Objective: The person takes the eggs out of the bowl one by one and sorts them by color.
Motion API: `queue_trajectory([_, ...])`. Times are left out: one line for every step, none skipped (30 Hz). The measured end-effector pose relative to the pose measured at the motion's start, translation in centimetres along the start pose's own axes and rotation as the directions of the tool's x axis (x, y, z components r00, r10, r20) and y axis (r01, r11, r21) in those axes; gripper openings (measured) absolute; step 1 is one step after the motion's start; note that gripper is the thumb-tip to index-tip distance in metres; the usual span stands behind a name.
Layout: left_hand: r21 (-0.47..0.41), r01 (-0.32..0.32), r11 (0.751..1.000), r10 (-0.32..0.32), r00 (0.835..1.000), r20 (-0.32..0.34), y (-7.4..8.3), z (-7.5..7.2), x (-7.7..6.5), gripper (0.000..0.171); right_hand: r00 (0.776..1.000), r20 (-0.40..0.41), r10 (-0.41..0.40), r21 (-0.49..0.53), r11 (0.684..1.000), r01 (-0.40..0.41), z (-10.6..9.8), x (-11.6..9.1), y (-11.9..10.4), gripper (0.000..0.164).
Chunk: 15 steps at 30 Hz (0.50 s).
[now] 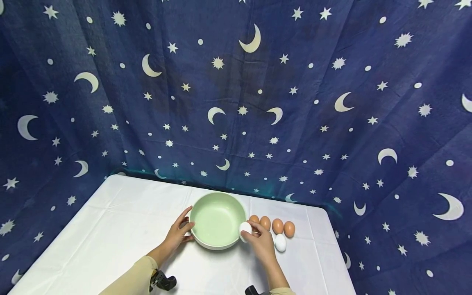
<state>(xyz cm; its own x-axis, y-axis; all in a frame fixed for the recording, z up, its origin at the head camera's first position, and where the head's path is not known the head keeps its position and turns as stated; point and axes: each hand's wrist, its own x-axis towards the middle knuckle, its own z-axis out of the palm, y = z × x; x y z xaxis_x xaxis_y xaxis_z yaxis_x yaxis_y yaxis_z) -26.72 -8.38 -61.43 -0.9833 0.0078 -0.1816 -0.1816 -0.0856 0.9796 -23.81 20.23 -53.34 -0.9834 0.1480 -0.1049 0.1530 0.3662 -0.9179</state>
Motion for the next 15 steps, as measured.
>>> queue_trajectory([0.000,-0.002,1.000,0.002,1.000,0.000,0.0,0.0,0.0,0.063,1.000,-0.006,0.007,-0.003,1.000,-0.007,-0.3,0.0,0.1,0.053])
queue_trajectory([0.000,0.001,1.000,-0.001,1.000,-0.002,0.1,0.0,0.0,0.063,1.000,-0.011,0.010,-0.009,1.000,-0.010,-0.6,0.0,0.1,0.053])
queue_trajectory([0.003,-0.001,1.000,0.002,1.000,-0.003,0.0,0.0,0.0,0.063,1.000,-0.016,0.014,-0.011,1.000,-0.014,-0.8,0.0,0.2,0.053])
queue_trajectory([0.007,-0.001,1.000,0.001,1.000,-0.006,0.0,0.0,0.1,0.063,1.000,-0.024,0.017,-0.015,1.000,-0.017,-1.1,0.0,0.3,0.054])
queue_trajectory([0.016,-0.003,1.000,0.003,1.000,-0.008,0.0,0.0,0.1,0.063,0.999,-0.031,0.020,-0.019,1.000,-0.021,-1.4,0.0,0.3,0.054])
queue_trajectory([0.025,-0.004,1.000,0.004,1.000,-0.008,0.0,0.0,0.1,0.063,0.999,-0.041,0.027,-0.029,0.999,-0.028,-1.7,0.1,0.4,0.055])
queue_trajectory([0.033,-0.004,0.999,0.004,1.000,-0.007,0.0,0.0,0.1,0.063,0.998,-0.048,0.036,-0.031,0.999,-0.038,-1.9,0.1,0.5,0.055])
queue_trajectory([0.040,-0.001,0.999,0.002,1.000,-0.005,-0.1,0.0,0.1,0.063,0.998,-0.053,0.042,-0.030,0.999,-0.043,-2.3,0.1,0.6,0.055])
queue_trajectory([0.041,-0.001,0.999,0.001,1.000,-0.002,-0.1,0.0,0.2,0.063,0.997,-0.058,0.049,-0.031,0.998,-0.051,-2.6,0.2,0.7,0.056])
queue_trajectory([0.042,0.002,0.999,-0.002,1.000,-0.001,-0.1,0.0,0.2,0.063,0.997,-0.063,0.054,-0.031,0.998,-0.056,-2.9,0.2,0.8,0.056])
queue_trajectory([0.044,0.003,0.999,-0.003,1.000,0.002,-0.1,0.0,0.2,0.063,0.996,-0.068,0.059,-0.034,0.997,-0.062,-3.3,0.2,0.9,0.056])
queue_trajectory([0.038,0.004,0.999,-0.004,1.000,0.005,-0.1,0.0,0.2,0.063,0.995,-0.075,0.064,-0.038,0.997,-0.067,-3.6,0.2,1.0,0.056])
queue_trajectory([0.035,0.004,0.999,-0.004,1.000,0.008,-0.2,0.0,0.3,0.063,0.994,-0.081,0.070,-0.035,0.997,-0.073,-4.0,0.2,1.2,0.056])
queue_trajectory([0.031,0.004,1.000,-0.005,1.000,0.010,-0.3,0.0,0.3,0.064,0.993,-0.085,0.078,-0.036,0.996,-0.081,-4.4,0.2,1.3,0.057])
queue_trajectory([0.028,0.002,1.000,-0.003,1.000,0.011,-0.3,0.0,0.4,0.064,0.992,-0.091,0.085,-0.046,0.995,-0.089,-4.8,0.2,1.4,0.058])
